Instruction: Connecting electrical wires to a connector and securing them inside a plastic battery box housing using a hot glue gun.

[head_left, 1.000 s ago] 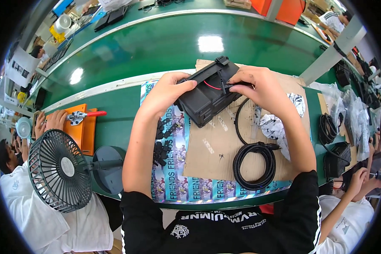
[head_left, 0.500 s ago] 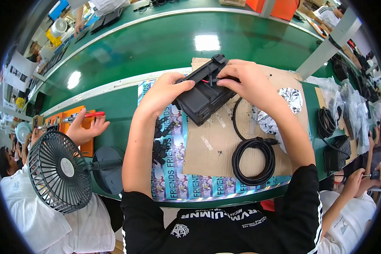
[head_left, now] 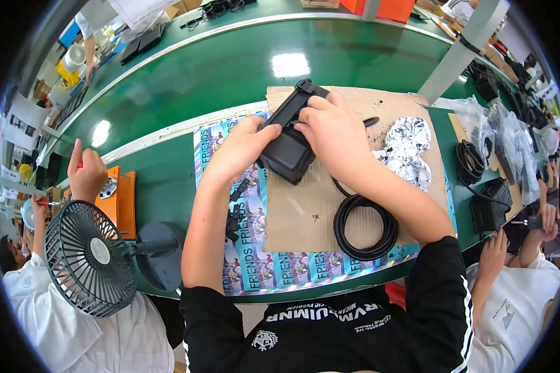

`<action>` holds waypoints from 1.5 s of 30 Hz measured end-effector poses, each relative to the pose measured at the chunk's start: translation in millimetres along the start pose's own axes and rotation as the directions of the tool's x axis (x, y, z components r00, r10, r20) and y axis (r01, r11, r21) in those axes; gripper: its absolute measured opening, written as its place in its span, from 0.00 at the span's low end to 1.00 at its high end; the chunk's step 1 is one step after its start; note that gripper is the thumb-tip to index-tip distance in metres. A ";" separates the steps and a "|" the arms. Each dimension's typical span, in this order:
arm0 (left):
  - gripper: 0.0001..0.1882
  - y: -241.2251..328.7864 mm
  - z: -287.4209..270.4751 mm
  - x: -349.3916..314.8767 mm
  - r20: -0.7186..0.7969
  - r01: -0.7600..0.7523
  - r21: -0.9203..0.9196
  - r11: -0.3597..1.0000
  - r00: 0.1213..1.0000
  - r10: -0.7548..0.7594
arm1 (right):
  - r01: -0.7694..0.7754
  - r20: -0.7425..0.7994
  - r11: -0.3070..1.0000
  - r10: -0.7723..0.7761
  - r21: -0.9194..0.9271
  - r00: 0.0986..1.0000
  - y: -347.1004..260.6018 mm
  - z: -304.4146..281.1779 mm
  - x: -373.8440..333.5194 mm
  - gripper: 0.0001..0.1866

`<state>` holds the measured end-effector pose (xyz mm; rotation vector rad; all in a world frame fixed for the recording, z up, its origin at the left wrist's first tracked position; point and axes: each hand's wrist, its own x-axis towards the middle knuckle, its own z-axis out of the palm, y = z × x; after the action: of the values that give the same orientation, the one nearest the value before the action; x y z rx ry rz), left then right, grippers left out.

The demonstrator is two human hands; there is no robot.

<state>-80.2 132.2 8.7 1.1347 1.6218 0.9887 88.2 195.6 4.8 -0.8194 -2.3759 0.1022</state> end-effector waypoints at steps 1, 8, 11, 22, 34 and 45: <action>0.15 1.1 2.7 0.2 0.006 -0.004 0.001 1.000 1.000 0.004 | 0.000 -0.021 1.000 0.001 0.023 1.000 -0.1 1.6 2.8 0.07; 0.17 5.3 15.4 -3.8 -0.063 -0.081 0.373 0.924 0.992 0.113 | -0.045 -0.062 0.986 0.055 0.164 0.997 8.6 14.9 -0.2 0.05; 0.19 14.8 23.5 -4.4 -0.059 -0.055 0.321 0.945 0.995 0.078 | -0.060 0.006 0.982 0.060 0.177 0.998 15.8 10.1 -0.7 0.06; 0.28 12.1 25.2 17.6 -0.241 -0.096 0.728 0.678 0.891 0.385 | -0.158 0.459 0.987 0.152 -0.026 0.875 11.6 -93.0 -102.6 0.23; 0.28 6.2 -62.6 -44.7 -0.440 -0.258 0.347 0.902 0.804 0.399 | -0.137 0.294 0.990 0.141 -0.035 0.945 -0.5 -121.8 -137.6 0.13; 0.24 39.7 28.4 -43.2 0.283 -0.089 -0.102 0.991 0.952 0.115 | 0.050 -0.350 0.873 -0.246 -0.484 0.904 3.9 -294.8 -80.2 0.13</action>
<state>-35.7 104.3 47.5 1.2490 1.2860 0.9037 310.2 116.4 199.3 -0.7680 -2.0709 -0.6715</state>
